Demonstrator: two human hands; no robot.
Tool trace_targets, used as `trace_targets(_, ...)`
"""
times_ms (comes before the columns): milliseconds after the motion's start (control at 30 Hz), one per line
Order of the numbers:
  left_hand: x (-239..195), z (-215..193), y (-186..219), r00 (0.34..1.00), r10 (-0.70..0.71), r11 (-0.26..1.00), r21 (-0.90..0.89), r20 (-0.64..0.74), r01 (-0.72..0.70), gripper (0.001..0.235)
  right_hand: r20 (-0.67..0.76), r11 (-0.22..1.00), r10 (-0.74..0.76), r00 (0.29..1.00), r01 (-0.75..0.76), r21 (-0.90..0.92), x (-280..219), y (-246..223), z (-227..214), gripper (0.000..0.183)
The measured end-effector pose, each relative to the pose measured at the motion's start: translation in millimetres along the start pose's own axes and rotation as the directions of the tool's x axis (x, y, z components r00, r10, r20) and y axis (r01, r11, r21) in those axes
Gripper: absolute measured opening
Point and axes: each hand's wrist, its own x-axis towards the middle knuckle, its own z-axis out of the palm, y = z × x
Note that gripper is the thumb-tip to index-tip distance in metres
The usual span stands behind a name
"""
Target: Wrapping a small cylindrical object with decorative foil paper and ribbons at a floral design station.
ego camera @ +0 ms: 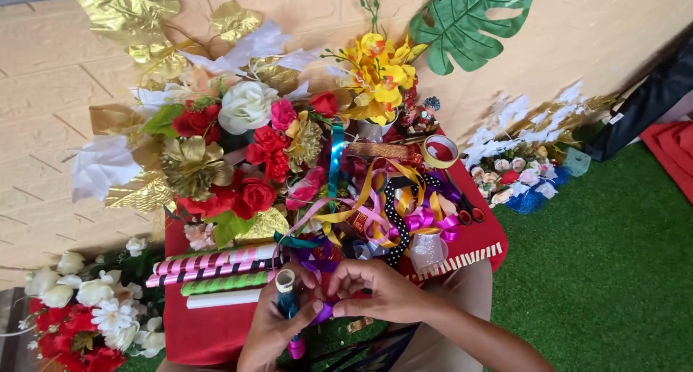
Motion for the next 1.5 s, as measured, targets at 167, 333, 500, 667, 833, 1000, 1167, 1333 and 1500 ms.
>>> trace_targets(167,2.8,-3.1,-5.4,0.998,0.031,0.999,0.007,0.049,-0.031,0.017,0.066,1.0,0.004,0.998,-0.005,0.002,-1.8,9.3,-3.1,0.02)
trace_targets(333,3.9,-8.6,-23.7,1.0,0.02,0.997,0.072,0.004,-0.021,0.017,0.072,0.967,-0.134,0.988,0.146,-0.211,-1.4,18.2,-22.5,0.012)
trace_targets(500,14.4,-4.6,-25.3,0.999,-0.043,0.94,-0.341,-0.028,0.031,0.041,-0.18,0.949,-0.267,0.947,0.226,-0.219,-5.3,18.8,-53.6,0.015)
trace_targets(667,13.8,-0.1,-27.5,0.993,-0.112,0.926,-0.367,-0.048,0.087,0.034,-0.296,0.98,-0.196,0.935,0.176,-0.094,-7.1,6.1,-49.3,0.013)
trace_targets(833,12.4,-2.0,-37.2,0.97,-0.193,0.915,-0.384,-0.146,0.124,0.036,-0.301,0.981,-0.187,0.935,0.163,-0.104,-7.5,5.8,-49.4,0.014)
trace_targets(1000,13.9,-0.2,-34.8,0.977,-0.172,0.952,-0.277,-0.125,0.132,0.047,-0.334,0.978,-0.169,0.927,0.115,-0.173,-9.9,12.8,-54.0,0.019)
trace_targets(1167,16.7,1.9,-37.2,0.98,-0.157,0.909,-0.405,-0.12,0.096,0.043,-0.334,0.975,-0.201,0.921,0.153,-0.164,-10.6,14.8,-54.5,0.014)
trace_targets(1333,20.6,0.2,-36.1,0.972,-0.204,0.874,-0.469,-0.119,0.126,0.05,-0.389,0.981,-0.146,0.909,0.081,-0.179,-12.7,23.5,-52.7,0.016)
trace_targets(1500,20.3,4.6,-53.9,0.967,-0.249,0.885,-0.417,-0.052,0.205,0.036,-0.403,0.987,-0.116,0.908,0.061,-0.146,-11.7,31.2,-49.1,0.013)
